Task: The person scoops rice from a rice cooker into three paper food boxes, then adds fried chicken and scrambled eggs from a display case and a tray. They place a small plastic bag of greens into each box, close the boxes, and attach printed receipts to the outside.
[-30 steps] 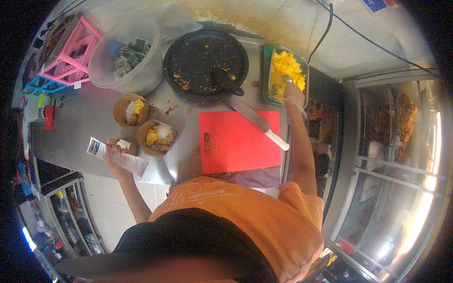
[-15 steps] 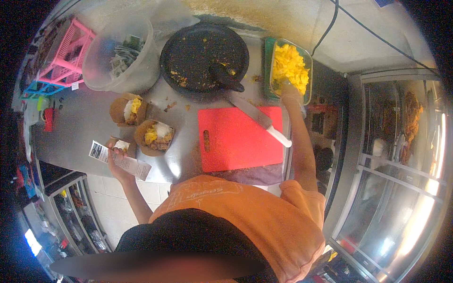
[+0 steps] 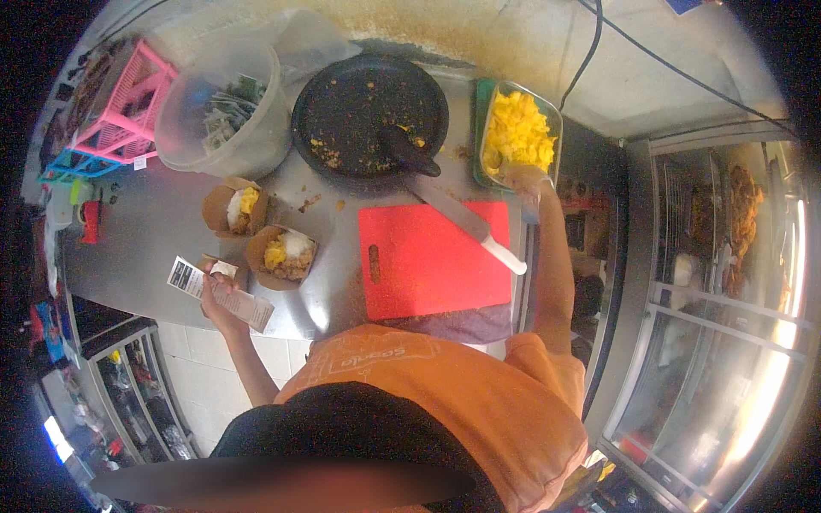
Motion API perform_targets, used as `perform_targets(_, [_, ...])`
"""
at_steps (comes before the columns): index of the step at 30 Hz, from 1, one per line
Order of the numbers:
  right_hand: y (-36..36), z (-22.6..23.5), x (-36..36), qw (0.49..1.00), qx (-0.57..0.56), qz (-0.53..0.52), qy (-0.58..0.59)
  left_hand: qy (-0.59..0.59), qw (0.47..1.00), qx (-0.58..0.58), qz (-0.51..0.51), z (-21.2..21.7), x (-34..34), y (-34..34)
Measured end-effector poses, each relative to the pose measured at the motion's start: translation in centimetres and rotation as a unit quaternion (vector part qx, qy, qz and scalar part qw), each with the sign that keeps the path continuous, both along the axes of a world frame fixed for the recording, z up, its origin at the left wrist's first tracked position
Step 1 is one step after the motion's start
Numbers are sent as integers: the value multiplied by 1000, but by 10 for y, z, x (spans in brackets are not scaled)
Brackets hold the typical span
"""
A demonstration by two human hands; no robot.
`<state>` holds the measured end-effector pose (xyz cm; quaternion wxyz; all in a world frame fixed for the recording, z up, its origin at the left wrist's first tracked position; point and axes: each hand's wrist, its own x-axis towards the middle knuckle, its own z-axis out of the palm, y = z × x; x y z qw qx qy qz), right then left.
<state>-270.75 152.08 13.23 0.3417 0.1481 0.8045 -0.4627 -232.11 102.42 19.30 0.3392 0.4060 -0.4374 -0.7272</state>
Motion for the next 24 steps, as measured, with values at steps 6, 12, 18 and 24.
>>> perform_targets(6, [7,-17,28,956,-247,-156,28,7,1000,-17,-12,3,1,0])
perform_targets(12, [-24,27,61,917,-272,-273,103,20,1000,-8,4,-4,13,-8])
perform_targets(18, [-122,112,133,943,-291,-55,152,15,992,-98,83,-5,44,-19])
perform_targets(24, [-281,122,204,897,-383,219,30,143,986,-47,75,20,91,-9])
